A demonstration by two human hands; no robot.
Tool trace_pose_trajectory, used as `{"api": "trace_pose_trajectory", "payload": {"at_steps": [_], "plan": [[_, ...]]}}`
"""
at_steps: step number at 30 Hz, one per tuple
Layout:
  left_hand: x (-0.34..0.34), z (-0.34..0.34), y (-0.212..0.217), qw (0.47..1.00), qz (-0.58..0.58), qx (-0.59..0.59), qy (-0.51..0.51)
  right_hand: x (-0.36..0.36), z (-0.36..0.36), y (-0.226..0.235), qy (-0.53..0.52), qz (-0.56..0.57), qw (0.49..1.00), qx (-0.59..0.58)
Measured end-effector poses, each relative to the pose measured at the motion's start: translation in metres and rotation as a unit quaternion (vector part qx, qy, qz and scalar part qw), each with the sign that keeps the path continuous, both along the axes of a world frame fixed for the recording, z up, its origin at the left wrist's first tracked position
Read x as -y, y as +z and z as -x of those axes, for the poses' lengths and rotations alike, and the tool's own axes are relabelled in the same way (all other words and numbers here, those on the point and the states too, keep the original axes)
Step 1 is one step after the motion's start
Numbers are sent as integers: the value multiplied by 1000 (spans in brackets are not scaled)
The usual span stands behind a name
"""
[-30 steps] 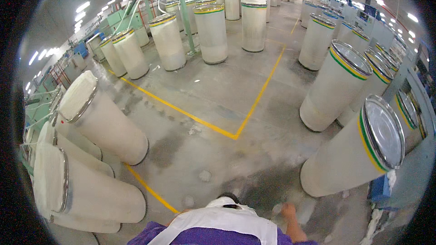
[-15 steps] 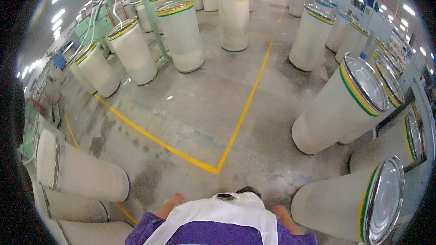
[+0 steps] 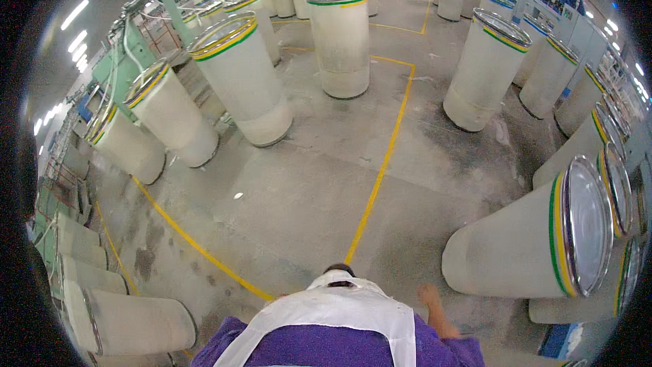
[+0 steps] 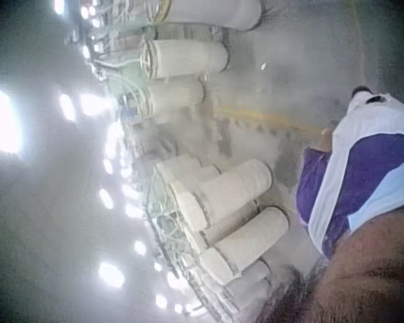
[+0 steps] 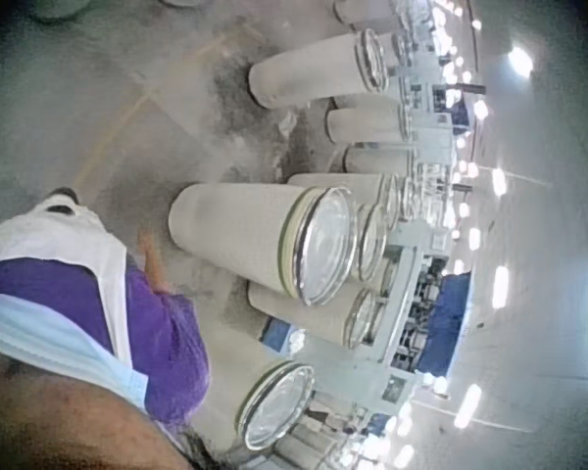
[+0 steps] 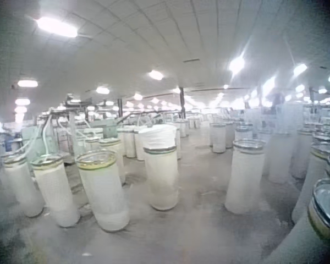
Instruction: The person removes metal lids from several large white bins, then pulls and arranges white textile roving from the bins. They use a thin wooden stick to guide and separate strands of roving, then place the roving into other bins. The person repeats this process across multiple bins.
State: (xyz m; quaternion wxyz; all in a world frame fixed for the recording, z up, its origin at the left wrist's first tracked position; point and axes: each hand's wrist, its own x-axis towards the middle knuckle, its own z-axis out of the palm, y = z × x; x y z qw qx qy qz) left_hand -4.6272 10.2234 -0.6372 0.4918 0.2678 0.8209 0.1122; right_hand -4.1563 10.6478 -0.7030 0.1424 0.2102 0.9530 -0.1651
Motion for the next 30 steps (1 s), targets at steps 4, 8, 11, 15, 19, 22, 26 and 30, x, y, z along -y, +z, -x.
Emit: {"api": "trace_pose_trajectory", "payload": {"at_steps": [4,8,11,15,19,22,26,30], "plan": [[-88,63,-31,1000,6,6,-29,-213,220,114,-342,154,918,-130],[-182,155,-51,997,36,-6,-73,-359,361,165,-358,229,883,-198],[-284,250,-54,987,31,-48,-148,-426,383,126,-332,168,924,-93],[-471,396,-44,836,-85,-285,-461,-476,336,59,-107,119,987,34],[-678,516,-22,974,-143,22,174,-507,298,59,-306,134,943,9],[-826,567,7,983,-126,-72,113,-576,309,57,-456,176,870,70],[-982,596,-1,988,-107,-100,39,-751,359,24,-486,173,850,104],[-1081,605,-39,978,-107,-114,-139,-965,472,27,-326,53,926,185]]}}
